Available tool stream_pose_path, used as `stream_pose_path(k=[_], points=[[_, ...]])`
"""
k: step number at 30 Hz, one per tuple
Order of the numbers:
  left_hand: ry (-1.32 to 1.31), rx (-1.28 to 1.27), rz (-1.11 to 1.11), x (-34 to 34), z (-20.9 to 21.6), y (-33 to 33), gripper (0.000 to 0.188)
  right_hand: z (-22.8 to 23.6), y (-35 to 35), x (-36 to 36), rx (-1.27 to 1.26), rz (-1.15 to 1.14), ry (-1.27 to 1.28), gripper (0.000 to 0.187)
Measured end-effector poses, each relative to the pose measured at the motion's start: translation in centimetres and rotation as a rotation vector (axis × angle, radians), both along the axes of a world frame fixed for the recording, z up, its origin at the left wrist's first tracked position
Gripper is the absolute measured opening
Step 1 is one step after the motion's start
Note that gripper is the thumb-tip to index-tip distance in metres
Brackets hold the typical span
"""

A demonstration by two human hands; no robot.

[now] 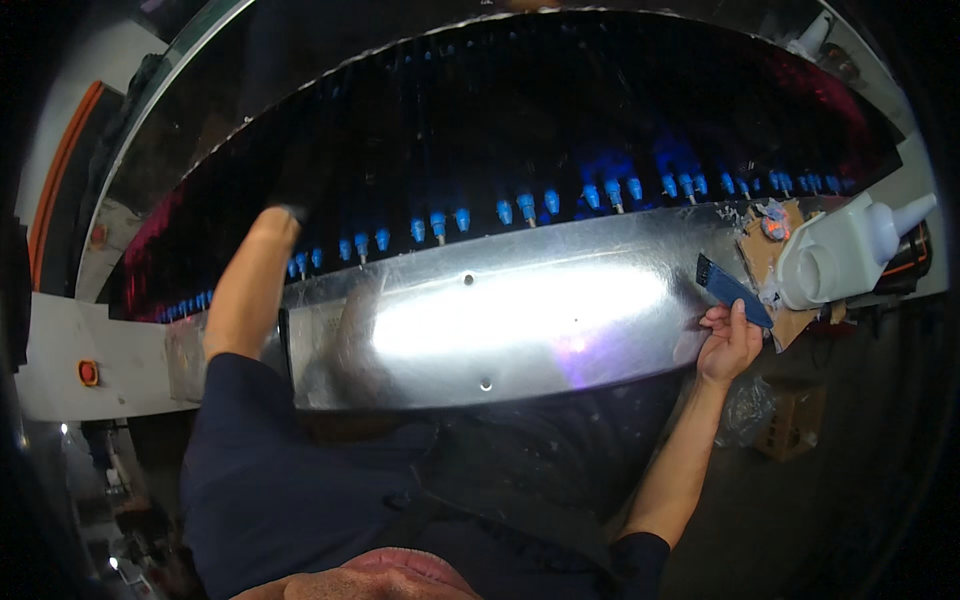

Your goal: The person applies glue to the sole of a black sneaker using a blue brush, repeatedly dipping the brush into a white bottle and spreading the adhesive along the sole edge. The person handles multiple shoes one at a time, rotating each to cover different areas of the sole.

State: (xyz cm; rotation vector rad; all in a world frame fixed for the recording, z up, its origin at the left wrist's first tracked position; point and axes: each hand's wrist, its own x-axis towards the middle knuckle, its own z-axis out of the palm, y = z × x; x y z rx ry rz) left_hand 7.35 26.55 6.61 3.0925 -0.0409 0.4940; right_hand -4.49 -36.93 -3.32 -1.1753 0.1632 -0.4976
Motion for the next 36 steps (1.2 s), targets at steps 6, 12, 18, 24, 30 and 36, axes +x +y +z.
stream_pose_path(k=[6, 12, 18, 24, 30, 36], points=[[0.205, -0.029, 0.170, 7.6, -0.2, 4.5, 0.052, -0.6, 0.4, 0.5, -0.003, -0.045, 0.028, 0.018], [0.244, -0.049, 0.162, 9.4, -0.9, 4.7, 0.052, -0.3, 0.3, -0.3, -0.043, -0.101, 0.067, 0.019], [0.246, -0.063, 0.155, 8.8, -0.7, 4.9, 0.052, -0.8, -0.5, -0.2, -0.056, -0.041, 0.051, 0.019], [0.245, -0.067, 0.147, 7.6, -0.7, 4.1, 0.052, -0.3, -0.1, -0.1, -0.038, -0.041, 0.014, 0.019], [0.193, -0.040, 0.136, 6.3, 1.2, 2.3, 0.051, -0.6, 0.0, 0.2, 0.019, -0.041, -0.004, 0.020], [0.012, -0.227, -0.361, 3.0, 6.6, -10.0, 0.051, -0.6, -0.2, -0.3, 0.066, -0.046, -0.021, 0.023]])
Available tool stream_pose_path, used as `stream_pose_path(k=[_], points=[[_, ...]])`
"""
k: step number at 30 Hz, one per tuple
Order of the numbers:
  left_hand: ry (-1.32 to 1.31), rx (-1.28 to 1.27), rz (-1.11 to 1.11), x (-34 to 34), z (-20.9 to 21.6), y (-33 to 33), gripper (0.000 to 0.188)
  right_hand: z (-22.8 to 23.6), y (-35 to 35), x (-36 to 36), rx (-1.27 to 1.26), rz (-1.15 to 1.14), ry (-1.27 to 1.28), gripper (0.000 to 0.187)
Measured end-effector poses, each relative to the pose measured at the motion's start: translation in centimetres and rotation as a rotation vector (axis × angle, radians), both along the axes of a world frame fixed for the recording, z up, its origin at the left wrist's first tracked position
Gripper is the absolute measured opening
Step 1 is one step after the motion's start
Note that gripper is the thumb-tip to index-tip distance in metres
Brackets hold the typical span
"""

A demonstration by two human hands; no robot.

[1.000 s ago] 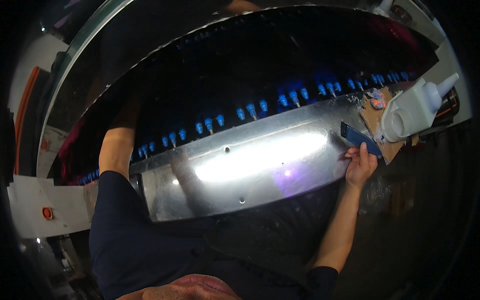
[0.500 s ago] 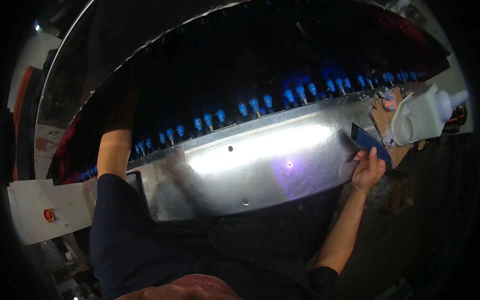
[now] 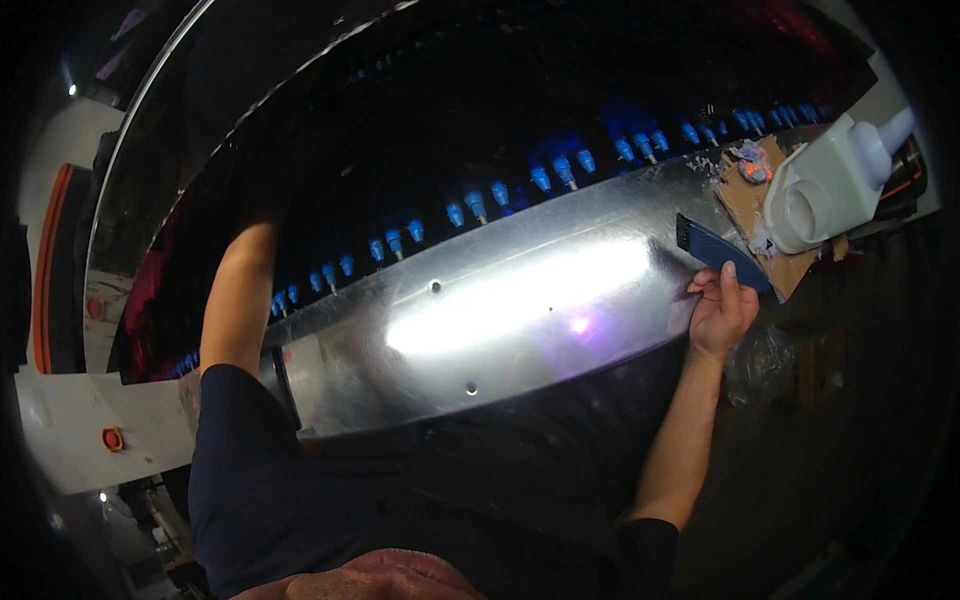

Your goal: The person applies glue to the sole of a black sneaker using a blue brush, repeatedly dipping the brush into a white bottle and spreading the adhesive along the sole edge. The person handles multiple shoes one at a time, rotating each to cover different areas of the sole.

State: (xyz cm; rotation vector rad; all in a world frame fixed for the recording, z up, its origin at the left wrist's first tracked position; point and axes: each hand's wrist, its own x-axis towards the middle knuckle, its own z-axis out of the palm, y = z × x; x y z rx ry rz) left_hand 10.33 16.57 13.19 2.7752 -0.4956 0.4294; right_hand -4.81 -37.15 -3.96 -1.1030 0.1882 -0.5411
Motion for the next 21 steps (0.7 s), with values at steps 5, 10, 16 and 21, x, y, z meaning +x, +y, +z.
stream_pose_path(k=[5, 10, 16, 21], points=[[0.085, 0.162, -0.337, 5.9, -1.9, -13.3, 0.051, 0.1, 0.1, -0.1, 0.039, 0.010, -0.015, 0.022], [0.008, 0.572, -0.377, 13.8, -6.5, -20.7, 0.051, 0.7, 1.5, 0.3, 0.075, -0.030, -0.049, 0.019], [0.345, 0.331, -0.353, 11.0, -4.1, -24.9, 0.055, -1.4, -0.8, -0.8, 0.341, -0.036, -0.196, 0.021], [0.427, 0.046, -0.679, 2.3, 0.3, -25.8, 0.054, 3.0, -4.2, -2.2, 0.312, -0.018, -0.242, 0.031]])
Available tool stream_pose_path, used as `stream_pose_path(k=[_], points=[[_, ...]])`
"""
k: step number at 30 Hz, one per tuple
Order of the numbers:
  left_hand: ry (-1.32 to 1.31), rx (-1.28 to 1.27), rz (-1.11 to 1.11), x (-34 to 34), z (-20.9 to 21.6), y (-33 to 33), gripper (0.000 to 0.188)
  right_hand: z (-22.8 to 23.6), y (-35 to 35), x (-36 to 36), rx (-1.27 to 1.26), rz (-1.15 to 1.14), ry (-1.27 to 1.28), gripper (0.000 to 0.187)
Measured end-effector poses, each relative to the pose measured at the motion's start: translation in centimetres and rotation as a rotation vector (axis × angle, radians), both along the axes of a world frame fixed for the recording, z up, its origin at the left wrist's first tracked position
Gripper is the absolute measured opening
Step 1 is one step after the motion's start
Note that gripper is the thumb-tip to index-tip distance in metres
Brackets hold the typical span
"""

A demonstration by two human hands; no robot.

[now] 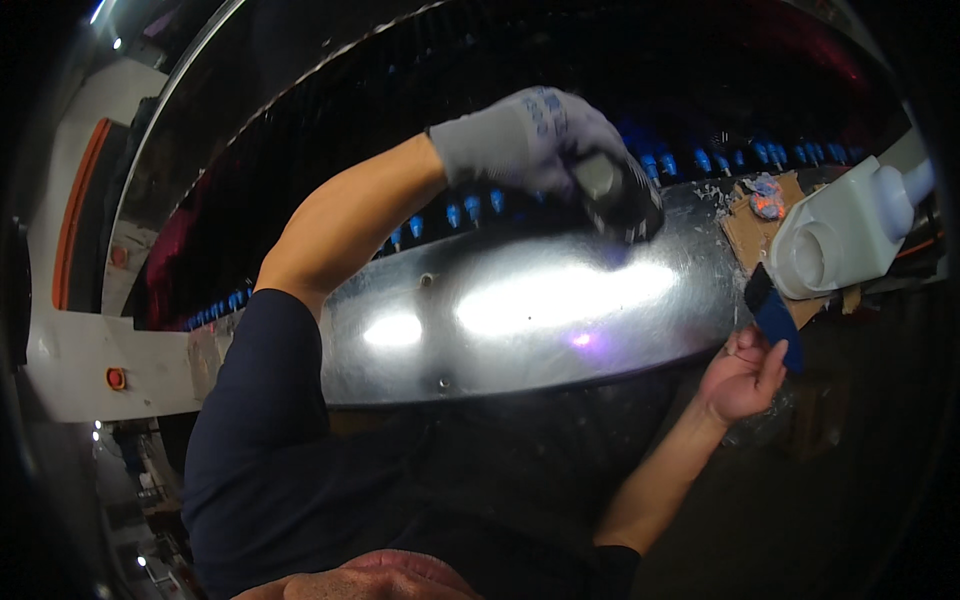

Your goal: The person applies glue to the sole of a black sneaker using a blue brush, repeatedly dipping the brush into a white bottle and spreading the adhesive along the sole edge. The person handles multiple shoes one at a time, rotating each to cover different areas of the sole.

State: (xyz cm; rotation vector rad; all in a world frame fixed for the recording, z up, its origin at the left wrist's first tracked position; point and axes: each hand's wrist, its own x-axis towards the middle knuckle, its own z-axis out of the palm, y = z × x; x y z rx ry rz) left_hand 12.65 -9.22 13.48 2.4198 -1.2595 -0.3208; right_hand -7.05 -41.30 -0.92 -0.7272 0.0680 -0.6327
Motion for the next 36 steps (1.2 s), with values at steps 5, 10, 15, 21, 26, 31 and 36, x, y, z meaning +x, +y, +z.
stream_pose_path(k=[5, 10, 15, 21, 26, 31, 36], points=[[-0.445, 0.072, -0.478, -8.2, 1.0, 1.2, 0.040, -0.1, -3.6, -1.0, -0.144, 0.028, -0.044, 0.037], [-0.230, -0.033, -0.412, -13.7, 1.4, 4.5, 0.027, -1.3, -3.7, -1.3, -0.049, 0.029, -0.034, 0.037], [-0.385, -0.015, -0.436, -15.3, 2.6, 5.2, 0.031, -0.7, -2.5, -1.3, -0.039, -0.038, 0.007, 0.033], [-0.114, -0.501, -0.320, -21.3, 1.2, -3.9, 0.053, 0.8, -2.2, 0.0, -0.032, -0.078, 0.039, 0.031], [-0.489, -0.033, 0.151, -16.4, -2.1, -4.7, 0.075, 0.6, -4.3, -1.6, -0.006, -0.077, 0.072, 0.029], [-0.036, 0.581, 0.265, -10.8, 0.5, -5.3, 0.111, 1.3, -4.1, -2.3, 0.015, -0.157, 0.080, 0.023], [0.020, 0.248, 0.236, -8.6, 0.2, -2.3, 0.123, 3.6, -2.5, -1.4, -0.036, -0.222, 0.159, 0.019]])
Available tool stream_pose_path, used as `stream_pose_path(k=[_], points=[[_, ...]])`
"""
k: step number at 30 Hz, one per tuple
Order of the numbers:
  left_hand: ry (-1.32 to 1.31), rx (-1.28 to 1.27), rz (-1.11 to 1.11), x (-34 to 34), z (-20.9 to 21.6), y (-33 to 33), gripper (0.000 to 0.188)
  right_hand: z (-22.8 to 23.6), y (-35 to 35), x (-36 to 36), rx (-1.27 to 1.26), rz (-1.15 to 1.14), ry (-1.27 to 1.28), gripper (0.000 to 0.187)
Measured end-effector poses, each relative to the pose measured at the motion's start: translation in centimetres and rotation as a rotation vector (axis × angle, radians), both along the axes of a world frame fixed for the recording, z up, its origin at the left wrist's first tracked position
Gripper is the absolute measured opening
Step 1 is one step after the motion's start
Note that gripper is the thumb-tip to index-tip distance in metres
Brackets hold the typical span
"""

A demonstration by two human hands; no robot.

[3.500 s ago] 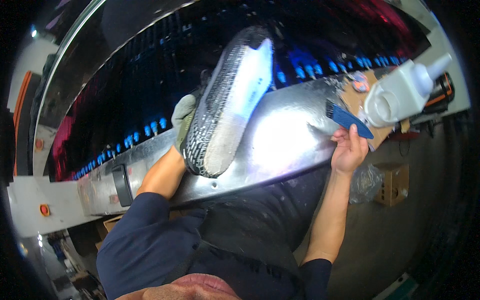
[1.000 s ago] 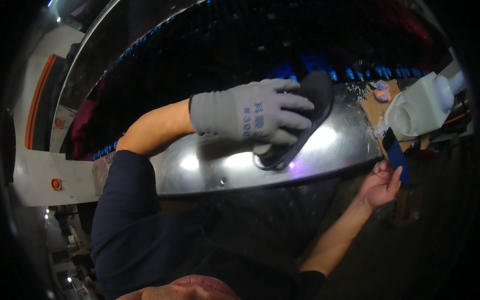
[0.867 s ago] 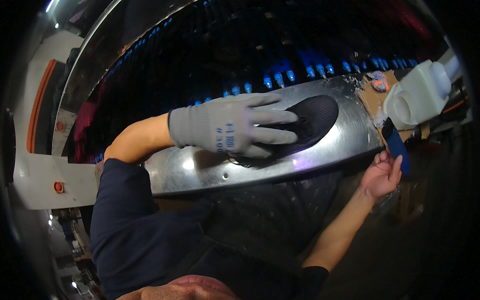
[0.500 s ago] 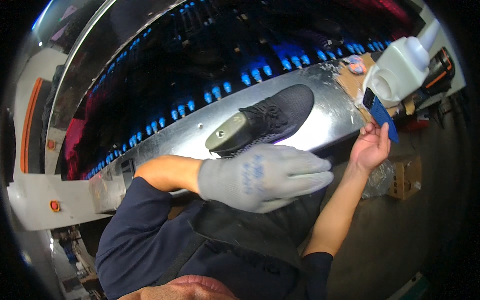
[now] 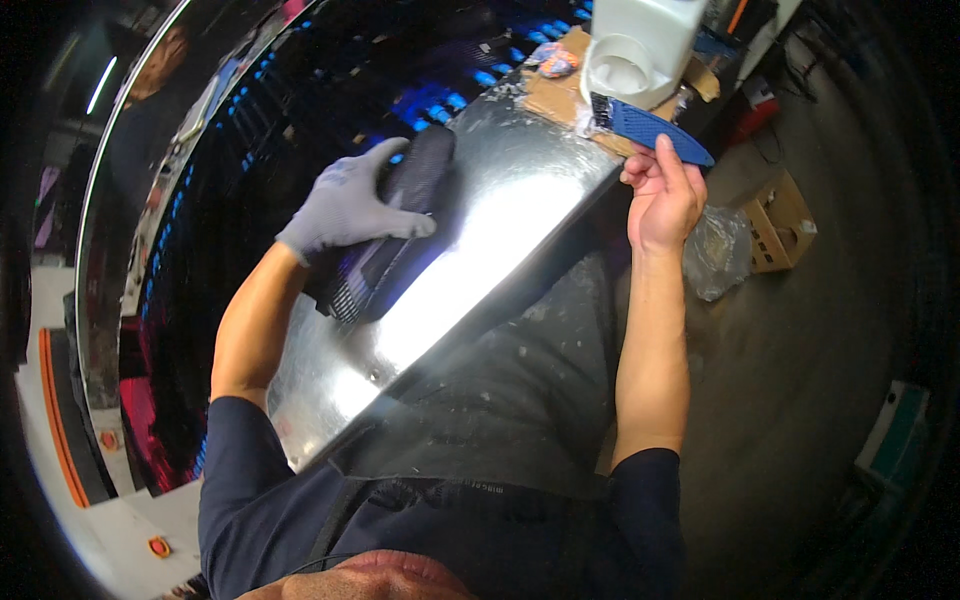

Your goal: The person applies glue to the sole of a black sneaker using a blue brush, repeatedly dipping the brush into a white bottle and spreading the adhesive along the sole edge. The person handles multiple shoes one at a time, rotating each to cover different areas of the sole.

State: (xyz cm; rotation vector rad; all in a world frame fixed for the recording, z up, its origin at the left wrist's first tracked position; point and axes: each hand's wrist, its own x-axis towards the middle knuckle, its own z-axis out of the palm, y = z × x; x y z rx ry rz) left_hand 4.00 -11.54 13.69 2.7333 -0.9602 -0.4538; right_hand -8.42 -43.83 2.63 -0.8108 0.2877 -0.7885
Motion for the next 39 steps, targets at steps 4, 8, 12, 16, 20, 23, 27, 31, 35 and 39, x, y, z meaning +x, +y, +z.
stream_pose_path(k=[4, 8, 12, 16, 20, 23, 27, 31, 35, 39], points=[[-0.086, -0.615, -0.028, -0.7, 1.5, 0.2, 0.113, 0.9, -3.4, -0.8, -0.218, -0.081, 0.108, 0.017], [-0.099, -1.004, -0.086, -1.9, 0.2, -0.4, 0.098, 4.7, -5.8, 0.9, -0.618, -0.155, 0.315, 0.020], [-0.067, -0.998, -0.297, -2.3, -4.3, 0.3, 0.102, 7.4, -7.4, 4.7, -1.029, -0.122, 0.547, 0.025], [0.002, -1.176, -0.257, -4.0, -6.1, 2.3, 0.115, 9.4, -6.7, 7.5, -1.469, -0.140, 0.785, 0.030], [-0.064, -0.812, -0.207, -4.7, -5.0, 5.3, 0.117, 9.2, -6.4, 8.9, -1.626, -0.034, 0.940, 0.030], [-0.053, -0.728, -0.185, -5.2, -5.6, 5.4, 0.112, 8.6, -6.9, 9.0, -1.598, -0.032, 0.920, 0.032], [0.046, -0.741, -0.151, -5.2, -7.6, 5.8, 0.096, 7.7, -8.9, 8.9, -1.098, 0.065, 0.830, 0.026], [0.187, -0.729, -0.130, -5.2, -8.6, 7.2, 0.081, 6.8, -10.2, 7.7, -0.748, 0.057, 0.737, 0.026], [0.286, -0.708, -0.043, -5.3, -10.0, 9.1, 0.068, 4.7, -11.5, 5.9, -0.399, 0.273, 0.498, 0.021], [0.132, -0.720, -0.132, -4.9, -13.0, 10.7, 0.062, 3.0, -13.0, 3.0, -0.116, 0.431, 0.187, 0.018]])
